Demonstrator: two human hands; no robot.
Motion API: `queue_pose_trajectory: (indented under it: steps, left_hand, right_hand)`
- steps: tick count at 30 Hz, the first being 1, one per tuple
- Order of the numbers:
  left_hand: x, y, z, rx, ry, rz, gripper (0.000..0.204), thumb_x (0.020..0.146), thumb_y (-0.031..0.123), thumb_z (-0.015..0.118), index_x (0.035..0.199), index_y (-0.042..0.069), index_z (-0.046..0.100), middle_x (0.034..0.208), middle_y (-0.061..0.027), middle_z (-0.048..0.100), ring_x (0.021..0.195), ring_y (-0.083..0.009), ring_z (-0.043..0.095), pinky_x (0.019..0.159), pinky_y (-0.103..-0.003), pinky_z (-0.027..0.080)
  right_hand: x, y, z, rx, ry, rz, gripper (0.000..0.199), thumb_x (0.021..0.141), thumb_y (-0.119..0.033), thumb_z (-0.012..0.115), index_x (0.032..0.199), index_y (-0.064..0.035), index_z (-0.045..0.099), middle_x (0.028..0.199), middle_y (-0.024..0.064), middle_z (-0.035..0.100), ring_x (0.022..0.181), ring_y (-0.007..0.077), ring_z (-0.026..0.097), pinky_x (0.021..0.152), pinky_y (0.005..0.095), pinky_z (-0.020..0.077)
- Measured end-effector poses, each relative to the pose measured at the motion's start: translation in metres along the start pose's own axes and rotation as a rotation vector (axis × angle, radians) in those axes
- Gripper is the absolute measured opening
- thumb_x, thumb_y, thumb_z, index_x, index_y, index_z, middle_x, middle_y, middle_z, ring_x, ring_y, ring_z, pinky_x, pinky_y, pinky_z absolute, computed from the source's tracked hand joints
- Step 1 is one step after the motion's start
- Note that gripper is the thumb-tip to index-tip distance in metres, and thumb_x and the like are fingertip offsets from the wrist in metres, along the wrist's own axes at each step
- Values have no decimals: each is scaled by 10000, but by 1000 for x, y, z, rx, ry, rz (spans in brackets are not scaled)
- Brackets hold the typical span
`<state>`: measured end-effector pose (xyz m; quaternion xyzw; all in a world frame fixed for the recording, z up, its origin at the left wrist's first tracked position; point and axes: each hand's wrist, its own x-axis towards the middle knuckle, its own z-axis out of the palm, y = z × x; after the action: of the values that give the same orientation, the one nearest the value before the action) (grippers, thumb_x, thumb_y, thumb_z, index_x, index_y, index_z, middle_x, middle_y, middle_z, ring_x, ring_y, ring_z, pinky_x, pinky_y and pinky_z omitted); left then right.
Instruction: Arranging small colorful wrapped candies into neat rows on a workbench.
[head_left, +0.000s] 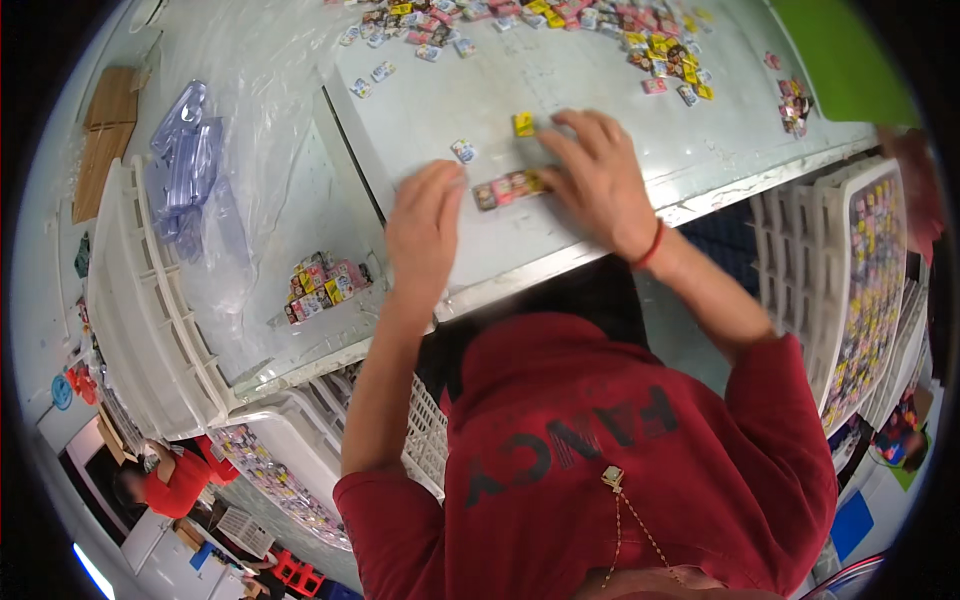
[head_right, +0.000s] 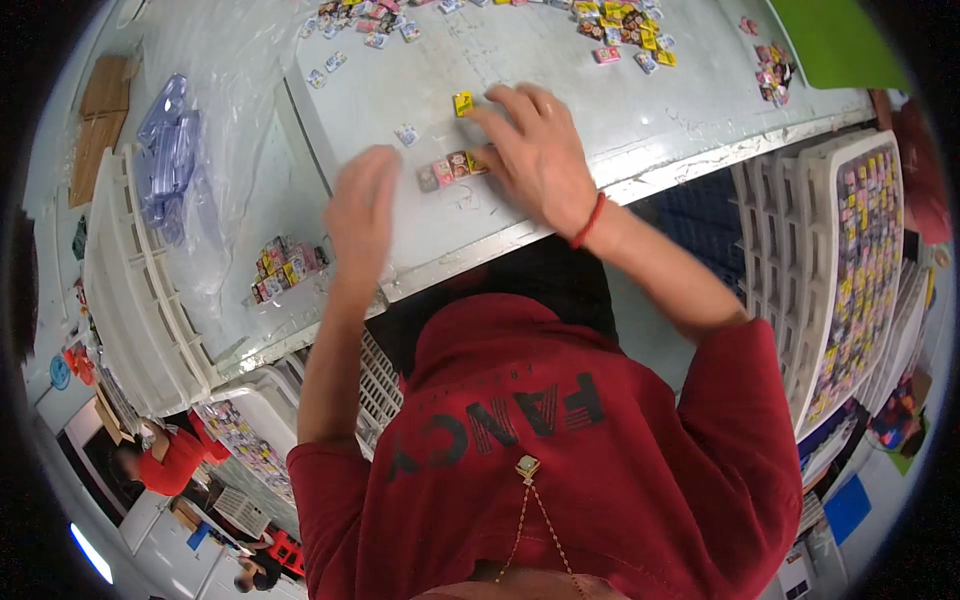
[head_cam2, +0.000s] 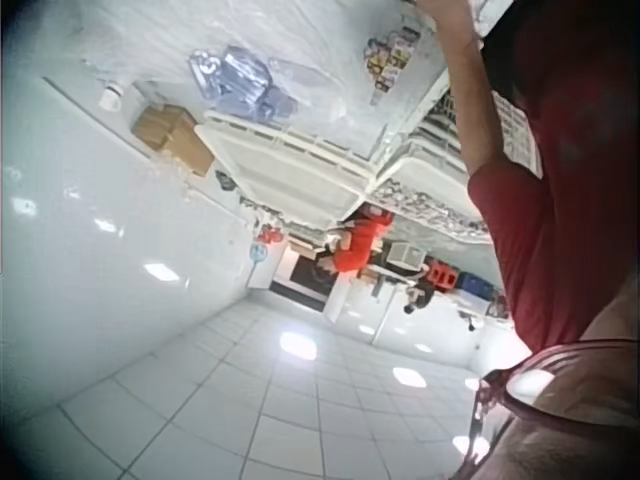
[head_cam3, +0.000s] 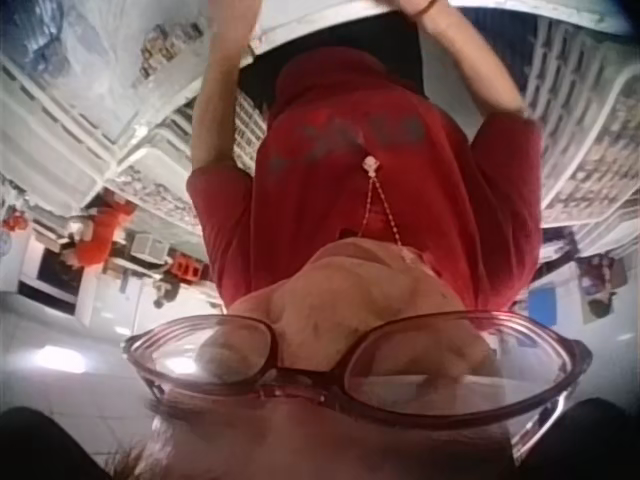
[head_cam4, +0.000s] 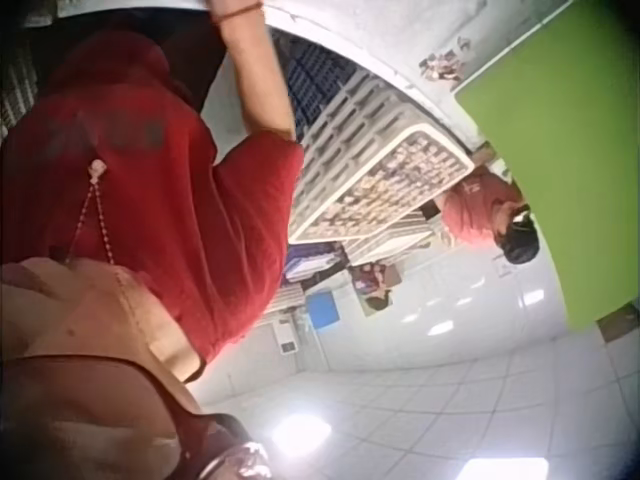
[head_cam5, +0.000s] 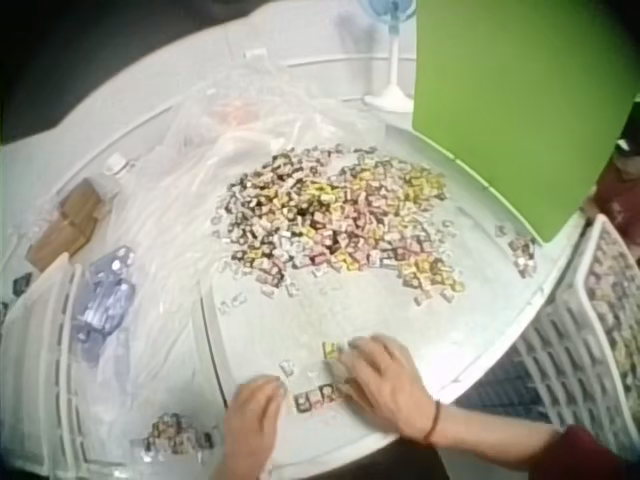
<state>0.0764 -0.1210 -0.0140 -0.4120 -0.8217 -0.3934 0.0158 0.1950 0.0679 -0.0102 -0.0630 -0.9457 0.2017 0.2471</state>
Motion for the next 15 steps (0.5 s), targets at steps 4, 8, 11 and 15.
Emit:
queue_pose_trajectory:
  steps: [4,8,11,15]
  left_hand:
    - [33,-17,4,18,-91,64,240,777,87,717,999,19,655,1036,-114,652,919,-300,608,808,-375,488]
    - [43,-22,13,83,-160,124,230,756,93,731,960,13,664,1006,-115,644,896,-305,599,784,-384,490]
    - [44,-22,15,105,-115,202,222,754,82,728,956,11,668,992,-111,640,900,-298,593,784,-386,488]
    - [40,-27,8,180,-76,171,238,751,66,726,974,11,665,991,-97,639,917,-283,588,797,-374,486]
  right_hand:
    - [45,27,16,30,-208,-123,269,748,-100,698,1005,-46,642,1012,96,629,974,287,567,861,373,469]
    - [51,37,30,-38,-306,-129,248,752,-98,695,990,-41,652,1005,105,634,970,287,580,868,362,475]
    - [49,43,31,9,-235,-129,191,801,-141,663,974,-61,672,944,102,637,951,284,581,844,369,474]
    - [39,54,24,-11,-77,-176,234,797,-122,670,1019,-49,660,978,115,631,953,288,589,864,364,477]
